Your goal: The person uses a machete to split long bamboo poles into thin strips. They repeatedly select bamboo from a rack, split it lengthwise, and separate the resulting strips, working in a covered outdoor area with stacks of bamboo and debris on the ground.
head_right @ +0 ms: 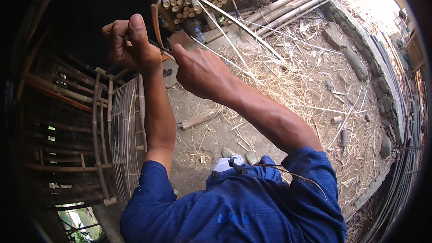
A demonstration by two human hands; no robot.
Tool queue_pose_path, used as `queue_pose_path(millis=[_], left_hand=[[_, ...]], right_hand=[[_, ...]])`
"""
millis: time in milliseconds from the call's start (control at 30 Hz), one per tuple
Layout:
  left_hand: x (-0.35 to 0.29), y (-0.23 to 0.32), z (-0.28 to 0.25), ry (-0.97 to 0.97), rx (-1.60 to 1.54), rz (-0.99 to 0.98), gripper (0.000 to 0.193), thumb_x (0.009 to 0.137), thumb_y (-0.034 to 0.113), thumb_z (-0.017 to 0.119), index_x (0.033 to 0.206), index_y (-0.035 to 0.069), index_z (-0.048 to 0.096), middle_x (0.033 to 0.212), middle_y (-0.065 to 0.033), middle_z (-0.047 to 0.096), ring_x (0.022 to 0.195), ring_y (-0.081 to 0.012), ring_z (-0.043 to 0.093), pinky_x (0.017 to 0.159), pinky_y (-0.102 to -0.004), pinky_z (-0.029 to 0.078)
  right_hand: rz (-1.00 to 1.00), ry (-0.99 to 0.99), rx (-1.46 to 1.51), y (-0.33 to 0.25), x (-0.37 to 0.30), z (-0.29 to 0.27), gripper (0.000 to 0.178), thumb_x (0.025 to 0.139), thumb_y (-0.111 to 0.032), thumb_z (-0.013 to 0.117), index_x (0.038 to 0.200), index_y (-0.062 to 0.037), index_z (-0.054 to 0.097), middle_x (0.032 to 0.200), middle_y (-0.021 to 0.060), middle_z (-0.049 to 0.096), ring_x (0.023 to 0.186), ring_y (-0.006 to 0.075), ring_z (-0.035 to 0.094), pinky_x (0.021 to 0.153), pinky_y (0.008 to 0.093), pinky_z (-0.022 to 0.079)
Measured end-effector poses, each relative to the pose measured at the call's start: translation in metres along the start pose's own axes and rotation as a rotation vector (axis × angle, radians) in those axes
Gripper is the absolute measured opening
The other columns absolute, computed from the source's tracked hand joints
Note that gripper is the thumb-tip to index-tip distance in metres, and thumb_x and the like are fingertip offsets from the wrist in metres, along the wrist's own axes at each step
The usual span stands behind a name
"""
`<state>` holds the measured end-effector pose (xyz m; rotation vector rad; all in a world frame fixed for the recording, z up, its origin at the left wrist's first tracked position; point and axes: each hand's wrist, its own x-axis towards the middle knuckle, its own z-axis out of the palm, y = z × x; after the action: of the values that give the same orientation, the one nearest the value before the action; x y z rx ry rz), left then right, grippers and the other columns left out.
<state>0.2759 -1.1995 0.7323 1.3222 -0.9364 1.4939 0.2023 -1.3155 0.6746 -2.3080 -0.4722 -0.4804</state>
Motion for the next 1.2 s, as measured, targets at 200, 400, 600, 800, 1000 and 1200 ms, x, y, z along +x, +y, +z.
queue_pose_path(millis=[200,400,600,800,1000,1200], left_hand=[[0.014,-0.017,-0.037,0.041,-0.114,-0.023,0.027,0.086,0.021,0.068,0.065,0.011,0.054,0.062,0.004,0.05,0.072,-0.0137,0.042,0.068,-0.0298,0.034],[0.046,-0.046,-0.124,-0.161,-0.112,-0.054,0.024,0.081,0.024,0.068,0.074,0.013,0.047,0.066,0.0011,0.043,0.069,-0.0127,0.037,0.066,-0.0322,0.032],[-0.055,-0.08,-0.19,-0.249,0.096,-0.348,0.029,0.093,0.026,0.053,0.07,0.011,0.045,0.061,-0.0006,0.04,0.057,-0.0141,0.045,0.063,-0.0334,0.045],[0.062,-0.018,-0.224,0.003,0.009,-0.402,0.042,0.103,0.032,0.04,0.065,0.016,0.038,0.057,0.0022,0.036,0.051,-0.0106,0.035,0.066,-0.0313,0.038],[0.046,-0.05,-0.172,0.087,0.289,-0.363,0.037,0.101,0.029,0.049,0.066,0.016,0.044,0.057,0.0035,0.039,0.052,-0.01,0.038,0.077,-0.0362,0.036],[0.04,-0.081,-0.14,0.147,0.225,-0.293,0.037,0.099,0.026,0.051,0.064,0.017,0.042,0.055,0.0044,0.037,0.052,-0.0087,0.038,0.078,-0.036,0.036]], right_hand=[[0.259,-0.144,0.018,0.082,0.015,0.143,0.021,0.083,-0.008,0.055,0.1,0.0003,0.046,0.072,0.0281,0.062,0.071,0.0492,0.062,0.064,0.0581,0.046],[0.192,-0.293,0.2,0.087,0.018,0.269,0.028,0.086,-0.015,0.062,0.104,-0.0008,0.046,0.081,0.0262,0.065,0.08,0.0485,0.063,0.068,0.0562,0.048],[0.083,-0.301,0.277,0.058,0.017,0.286,0.036,0.088,-0.022,0.069,0.113,-0.0045,0.049,0.091,0.0236,0.065,0.082,0.046,0.064,0.07,0.0537,0.05],[-0.079,-0.497,0.442,-0.004,0.019,0.202,0.042,0.09,-0.018,0.064,0.126,-0.0055,0.045,0.096,0.0219,0.061,0.085,0.0446,0.064,0.07,0.0519,0.052],[-0.013,-0.638,0.598,0.012,0.031,0.178,0.04,0.094,-0.021,0.06,0.127,-0.0034,0.046,0.092,0.0229,0.062,0.074,0.045,0.065,0.066,0.0527,0.053],[-0.071,-0.612,0.551,0.009,0.087,0.136,0.041,0.091,-0.021,0.063,0.125,-0.0036,0.05,0.086,0.0208,0.066,0.069,0.0423,0.067,0.058,0.051,0.055]])
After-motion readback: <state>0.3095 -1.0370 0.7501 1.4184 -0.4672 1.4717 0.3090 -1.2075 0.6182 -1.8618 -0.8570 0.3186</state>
